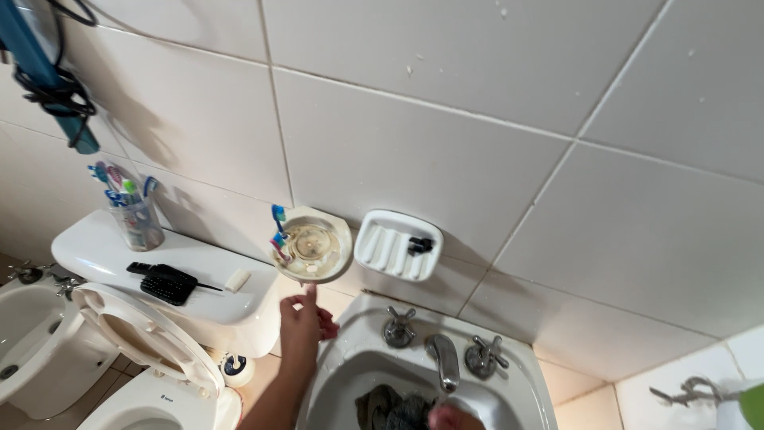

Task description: Washing a cleaning cloth in a bathroom sink and tidying the sink area.

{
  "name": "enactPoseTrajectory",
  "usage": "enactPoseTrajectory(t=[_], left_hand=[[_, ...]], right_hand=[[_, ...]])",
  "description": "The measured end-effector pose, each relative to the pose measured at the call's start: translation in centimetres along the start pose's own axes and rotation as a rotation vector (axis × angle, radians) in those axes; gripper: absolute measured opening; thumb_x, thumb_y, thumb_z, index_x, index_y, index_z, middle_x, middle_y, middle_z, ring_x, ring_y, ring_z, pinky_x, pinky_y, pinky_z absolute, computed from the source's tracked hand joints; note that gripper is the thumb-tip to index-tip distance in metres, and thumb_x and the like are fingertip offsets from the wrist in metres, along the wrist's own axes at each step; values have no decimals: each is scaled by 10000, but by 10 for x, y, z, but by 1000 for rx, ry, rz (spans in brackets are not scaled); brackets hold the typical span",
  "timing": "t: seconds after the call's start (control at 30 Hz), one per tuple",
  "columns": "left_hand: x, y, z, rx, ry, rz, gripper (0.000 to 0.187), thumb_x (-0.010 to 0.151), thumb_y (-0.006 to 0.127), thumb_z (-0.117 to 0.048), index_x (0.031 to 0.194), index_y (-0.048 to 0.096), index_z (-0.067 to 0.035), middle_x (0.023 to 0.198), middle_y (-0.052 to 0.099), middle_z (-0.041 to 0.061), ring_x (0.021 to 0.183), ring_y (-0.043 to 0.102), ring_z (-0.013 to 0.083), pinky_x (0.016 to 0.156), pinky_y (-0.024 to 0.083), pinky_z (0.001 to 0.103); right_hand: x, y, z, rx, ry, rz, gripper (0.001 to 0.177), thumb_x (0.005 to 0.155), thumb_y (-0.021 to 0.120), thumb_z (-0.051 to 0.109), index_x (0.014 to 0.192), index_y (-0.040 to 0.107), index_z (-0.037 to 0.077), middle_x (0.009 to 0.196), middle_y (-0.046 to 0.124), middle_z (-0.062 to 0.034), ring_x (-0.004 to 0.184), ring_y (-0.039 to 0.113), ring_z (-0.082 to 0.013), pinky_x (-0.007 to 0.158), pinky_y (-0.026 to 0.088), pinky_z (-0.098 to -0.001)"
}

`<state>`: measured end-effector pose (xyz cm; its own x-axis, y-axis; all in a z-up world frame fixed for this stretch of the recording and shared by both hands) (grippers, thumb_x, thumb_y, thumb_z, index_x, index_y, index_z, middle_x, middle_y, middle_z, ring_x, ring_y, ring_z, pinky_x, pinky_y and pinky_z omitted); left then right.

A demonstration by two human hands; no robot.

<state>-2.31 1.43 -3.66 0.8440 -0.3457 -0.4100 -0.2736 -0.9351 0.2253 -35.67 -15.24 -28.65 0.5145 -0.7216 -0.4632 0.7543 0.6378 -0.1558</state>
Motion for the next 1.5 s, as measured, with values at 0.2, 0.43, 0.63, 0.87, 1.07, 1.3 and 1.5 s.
enactPoseTrajectory(t=[0.2, 0.43, 0.63, 0.87, 1.07, 1.3, 1.5], left_hand=[[-28, 34, 135, 600, -193, 320, 162, 983, 596, -129, 1023, 753, -122, 840, 816, 90, 654, 802, 191, 538, 661, 321], [-38, 85, 228, 846, 19, 545, 259, 917, 569, -274, 914, 813, -187, 953, 858, 28, 937, 780, 188, 832, 566, 385], [-90, 107, 212, 307, -619, 745, 397, 1179, 626, -350, 943, 770, -65, 999, 861, 123, 866, 793, 203, 761, 637, 301], [-72, 74, 191, 675, -246, 885, 254, 1040, 634, -235, 858, 775, -128, 849, 765, 24, 782, 673, 133, 777, 547, 291], [-40, 17, 240, 1342, 268, 985, 272, 902, 664, -351, 1122, 769, -231, 1080, 787, 59, 1036, 736, 340, 872, 581, 505], [-53, 11, 217, 1738, 164, 1266, 818, 1017, 750, -414, 1678, 344, -154, 1598, 413, 184, 1451, 437, 446, 1149, 449, 598], [-53, 36, 198, 1639, 69, 1241, 768, 1096, 658, -294, 1766, 294, -209, 1635, 444, 113, 1502, 438, 396, 1209, 410, 606]], right_hand=[[14, 15, 55, 724, 456, 12, 286, 1143, 556, 205, 1107, 727, -21, 948, 755, -206, 806, 724, -326, 694, 642, -449], [-43, 17, 96, 535, 256, 78, 234, 1117, 640, 154, 988, 737, -15, 812, 768, -197, 666, 710, -305, 627, 582, -400], [-97, -9, 92, -125, 351, 243, 202, 1004, 710, 214, 893, 775, 58, 903, 800, -64, 743, 615, -123, 748, 515, -251], [-56, -12, 4, -1041, 73, 212, 519, 919, 883, 445, 1373, 672, 306, 1476, 568, -14, 1351, 614, -235, 1144, 504, -375], [-28, 21, -35, -1320, -252, 225, 602, 863, 931, 444, 1355, 663, 223, 1338, 496, -167, 1211, 589, -426, 962, 557, -628], [-43, 8, 32, -996, -330, 139, 207, 943, 624, 238, 923, 827, 205, 1054, 830, -51, 1006, 757, -295, 870, 571, -464], [-102, -49, 155, -987, -41, 198, 207, 1017, 679, 348, 989, 868, 268, 1013, 881, 82, 967, 797, -117, 894, 551, -292]])
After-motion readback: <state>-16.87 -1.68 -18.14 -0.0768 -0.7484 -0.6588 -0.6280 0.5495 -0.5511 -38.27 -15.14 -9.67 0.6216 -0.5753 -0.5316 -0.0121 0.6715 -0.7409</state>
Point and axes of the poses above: each hand's wrist, its own x-axis towards the middle knuckle, its own y-axis out of the palm, z = x × y, the point moved 1 cm from there along x, towards the middle knuckle
